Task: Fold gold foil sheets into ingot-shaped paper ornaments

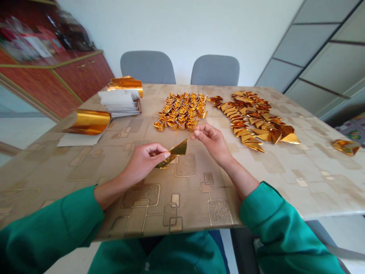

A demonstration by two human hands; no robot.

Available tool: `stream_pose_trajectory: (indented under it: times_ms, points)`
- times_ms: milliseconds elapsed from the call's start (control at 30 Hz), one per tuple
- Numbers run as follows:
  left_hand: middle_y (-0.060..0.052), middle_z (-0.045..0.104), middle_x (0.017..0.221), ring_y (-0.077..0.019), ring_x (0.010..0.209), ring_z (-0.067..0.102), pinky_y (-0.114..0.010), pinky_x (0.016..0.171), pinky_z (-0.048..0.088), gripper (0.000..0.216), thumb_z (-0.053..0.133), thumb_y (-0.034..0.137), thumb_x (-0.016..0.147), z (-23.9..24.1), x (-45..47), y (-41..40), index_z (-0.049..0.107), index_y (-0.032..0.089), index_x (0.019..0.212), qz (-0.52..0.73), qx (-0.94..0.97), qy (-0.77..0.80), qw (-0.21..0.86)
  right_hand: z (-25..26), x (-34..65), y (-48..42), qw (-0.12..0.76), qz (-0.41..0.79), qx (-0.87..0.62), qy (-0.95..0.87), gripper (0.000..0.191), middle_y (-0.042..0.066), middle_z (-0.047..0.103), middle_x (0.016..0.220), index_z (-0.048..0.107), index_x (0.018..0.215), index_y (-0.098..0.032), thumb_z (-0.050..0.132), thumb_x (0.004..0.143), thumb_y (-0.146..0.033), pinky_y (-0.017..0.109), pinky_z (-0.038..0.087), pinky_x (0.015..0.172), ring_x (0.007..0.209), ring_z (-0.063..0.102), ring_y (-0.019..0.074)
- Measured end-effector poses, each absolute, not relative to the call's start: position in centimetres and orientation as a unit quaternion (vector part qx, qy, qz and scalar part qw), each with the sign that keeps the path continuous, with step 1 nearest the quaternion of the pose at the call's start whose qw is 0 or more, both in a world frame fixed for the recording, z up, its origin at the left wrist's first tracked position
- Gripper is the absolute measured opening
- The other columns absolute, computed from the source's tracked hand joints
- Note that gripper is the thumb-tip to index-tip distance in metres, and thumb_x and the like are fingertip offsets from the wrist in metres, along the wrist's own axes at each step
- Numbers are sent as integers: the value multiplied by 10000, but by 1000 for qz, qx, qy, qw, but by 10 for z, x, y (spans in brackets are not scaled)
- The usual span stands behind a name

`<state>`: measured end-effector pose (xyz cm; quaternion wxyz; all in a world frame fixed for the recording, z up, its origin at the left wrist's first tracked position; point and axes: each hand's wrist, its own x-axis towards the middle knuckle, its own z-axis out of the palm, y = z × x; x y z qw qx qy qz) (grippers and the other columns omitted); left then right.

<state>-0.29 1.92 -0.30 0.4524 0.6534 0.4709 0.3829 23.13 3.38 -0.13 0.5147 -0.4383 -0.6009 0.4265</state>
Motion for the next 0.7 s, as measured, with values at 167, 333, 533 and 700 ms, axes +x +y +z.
stream_pose_trajectory:
  times_ms: [167, 333, 533, 700]
  points:
    - [-13, 693, 714, -117, 642, 583, -231, 616, 426, 168, 740, 318, 748, -9, 0, 17, 707, 154, 739, 434, 580, 450, 522, -2, 214, 21, 451, 512, -420, -598, 334, -4, 635, 805, 652, 879, -194, 722, 819, -516, 299, 451, 699, 712, 551, 124]
    - [6, 670, 678, -89, 598, 543, -213, 583, 390, 162, 750, 308, 735, -6, 4, 13, 703, 153, 727, 409, 554, 448, 570, -9, 205, 22, 506, 471, -391, -608, 271, -37, 557, 713, 595, 794, -198, 754, 813, -416, 278, 399, 629, 643, 486, 101]
    - [17, 640, 640, -73, 547, 495, -196, 507, 333, 198, 769, 328, 726, 1, 4, 12, 682, 150, 725, 360, 523, 451, 628, -7, 205, 24, 522, 421, -377, -639, 298, -33, 595, 727, 578, 1025, -217, 745, 836, -376, 299, 457, 652, 677, 556, 129]
    - [5, 694, 690, -82, 603, 592, -198, 594, 446, 163, 792, 262, 702, 4, 4, 14, 677, 149, 727, 422, 400, 453, 676, -2, 209, 18, 503, 289, -412, -703, 263, 27, 662, 969, 535, 1188, -231, 593, 947, -320, 330, 514, 753, 829, 619, 158]
